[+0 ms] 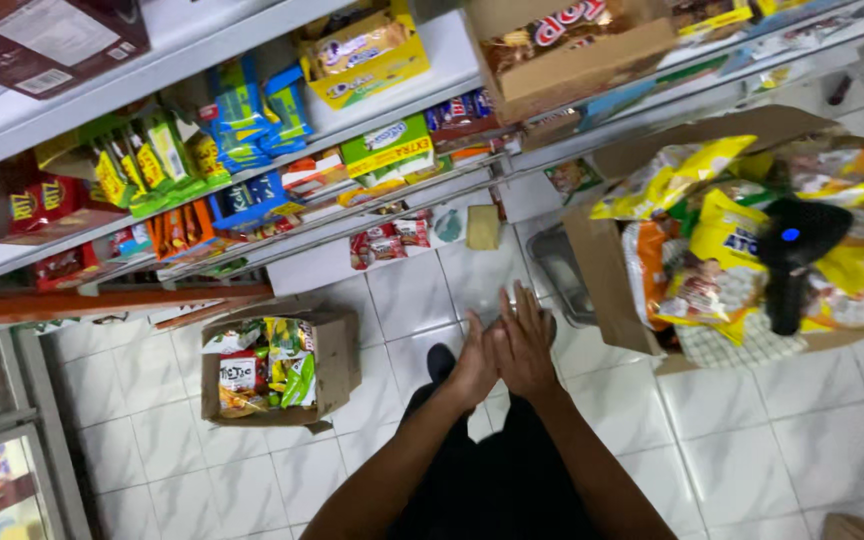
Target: The person scans barcodes on snack bags using a handheld scanner and places them onto a store shelf. The person then sprays a cleaning solution onto a cloth and wipes the metal shelf rail.
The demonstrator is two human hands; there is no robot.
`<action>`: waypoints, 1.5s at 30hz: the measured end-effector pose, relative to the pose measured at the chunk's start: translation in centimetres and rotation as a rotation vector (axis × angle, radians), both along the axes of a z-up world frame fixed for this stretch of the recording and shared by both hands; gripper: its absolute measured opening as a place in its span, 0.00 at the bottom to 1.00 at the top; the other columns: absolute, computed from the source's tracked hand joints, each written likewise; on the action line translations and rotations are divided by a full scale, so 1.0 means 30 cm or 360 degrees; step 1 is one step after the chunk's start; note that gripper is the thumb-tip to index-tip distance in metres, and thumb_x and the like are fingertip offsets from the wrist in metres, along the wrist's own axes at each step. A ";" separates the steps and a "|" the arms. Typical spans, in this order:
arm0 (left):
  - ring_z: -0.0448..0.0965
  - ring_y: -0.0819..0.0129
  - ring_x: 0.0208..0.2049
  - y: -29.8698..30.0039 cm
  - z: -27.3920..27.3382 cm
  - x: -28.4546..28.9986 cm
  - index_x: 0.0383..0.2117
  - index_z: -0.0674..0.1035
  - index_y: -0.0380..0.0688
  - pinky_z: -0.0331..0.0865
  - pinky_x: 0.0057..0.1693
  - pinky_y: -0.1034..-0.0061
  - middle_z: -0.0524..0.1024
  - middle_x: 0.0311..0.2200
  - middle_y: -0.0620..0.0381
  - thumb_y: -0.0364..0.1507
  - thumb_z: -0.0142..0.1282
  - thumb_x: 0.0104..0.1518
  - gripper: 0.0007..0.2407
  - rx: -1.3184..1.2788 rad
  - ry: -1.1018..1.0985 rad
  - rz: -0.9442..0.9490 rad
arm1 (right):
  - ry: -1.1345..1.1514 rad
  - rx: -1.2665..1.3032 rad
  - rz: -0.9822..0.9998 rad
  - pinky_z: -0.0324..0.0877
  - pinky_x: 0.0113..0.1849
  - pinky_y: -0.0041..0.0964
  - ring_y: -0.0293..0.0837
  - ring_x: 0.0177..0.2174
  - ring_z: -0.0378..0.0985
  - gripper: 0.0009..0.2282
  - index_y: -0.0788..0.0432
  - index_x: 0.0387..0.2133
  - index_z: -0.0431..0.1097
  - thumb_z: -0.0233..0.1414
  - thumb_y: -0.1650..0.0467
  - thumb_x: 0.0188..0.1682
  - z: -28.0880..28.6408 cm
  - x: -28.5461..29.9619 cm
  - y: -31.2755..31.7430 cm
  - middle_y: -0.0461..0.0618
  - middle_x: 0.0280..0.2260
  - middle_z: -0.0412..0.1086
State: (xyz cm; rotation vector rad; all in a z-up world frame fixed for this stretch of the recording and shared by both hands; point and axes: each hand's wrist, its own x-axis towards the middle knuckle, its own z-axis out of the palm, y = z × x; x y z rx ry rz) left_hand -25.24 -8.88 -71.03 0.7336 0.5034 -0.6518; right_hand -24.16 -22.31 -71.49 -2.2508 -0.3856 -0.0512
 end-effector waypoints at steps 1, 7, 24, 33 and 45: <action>0.67 0.61 0.64 0.044 -0.084 -0.020 0.70 0.58 0.52 0.61 0.66 0.65 0.63 0.68 0.55 0.60 0.23 0.58 0.37 0.0176 0.0000 -0.0042 | 0.0065 0.0063 -0.0046 0.49 0.60 0.63 0.68 0.65 0.52 0.28 0.66 0.67 0.51 0.42 0.61 0.58 -0.105 -0.005 0.013 0.72 0.66 0.51; 0.77 0.57 0.50 0.246 -0.888 0.023 0.59 0.73 0.44 0.71 0.55 0.70 0.76 0.53 0.48 0.34 0.62 0.56 0.23 0.1376 -0.0110 0.0116 | 0.0904 0.0242 -0.0612 0.73 0.47 0.42 0.52 0.47 0.80 0.24 0.60 0.59 0.63 0.52 0.62 0.52 -0.915 0.052 0.110 0.62 0.53 0.69; 0.64 0.42 0.65 0.418 -2.044 0.621 0.62 0.65 0.30 0.56 0.70 0.60 0.65 0.62 0.33 0.31 0.68 0.51 0.33 0.2338 -0.1207 0.0824 | 0.1014 0.0454 -0.0862 0.71 0.39 0.42 0.50 0.38 0.75 0.29 0.60 0.56 0.60 0.64 0.65 0.43 -2.384 0.600 0.253 0.58 0.48 0.69; 0.77 0.52 0.45 0.546 -1.982 0.663 0.44 0.77 0.35 0.70 0.53 0.63 0.77 0.41 0.44 0.32 0.63 0.59 0.14 0.2261 -0.1497 0.0585 | 0.0887 0.0474 -0.0794 0.69 0.31 0.35 0.39 0.26 0.73 0.08 0.61 0.31 0.76 0.63 0.68 0.46 -2.457 0.650 0.272 0.48 0.26 0.74; 0.72 0.72 0.29 0.579 -1.386 0.336 0.31 0.78 0.38 0.67 0.39 0.72 0.75 0.26 0.57 0.39 0.59 0.64 0.15 0.1305 -0.0733 0.0394 | 0.1068 0.1649 -0.0470 0.58 0.28 0.29 0.31 0.25 0.61 0.05 0.58 0.27 0.67 0.50 0.75 0.54 -1.515 0.485 0.172 0.39 0.24 0.63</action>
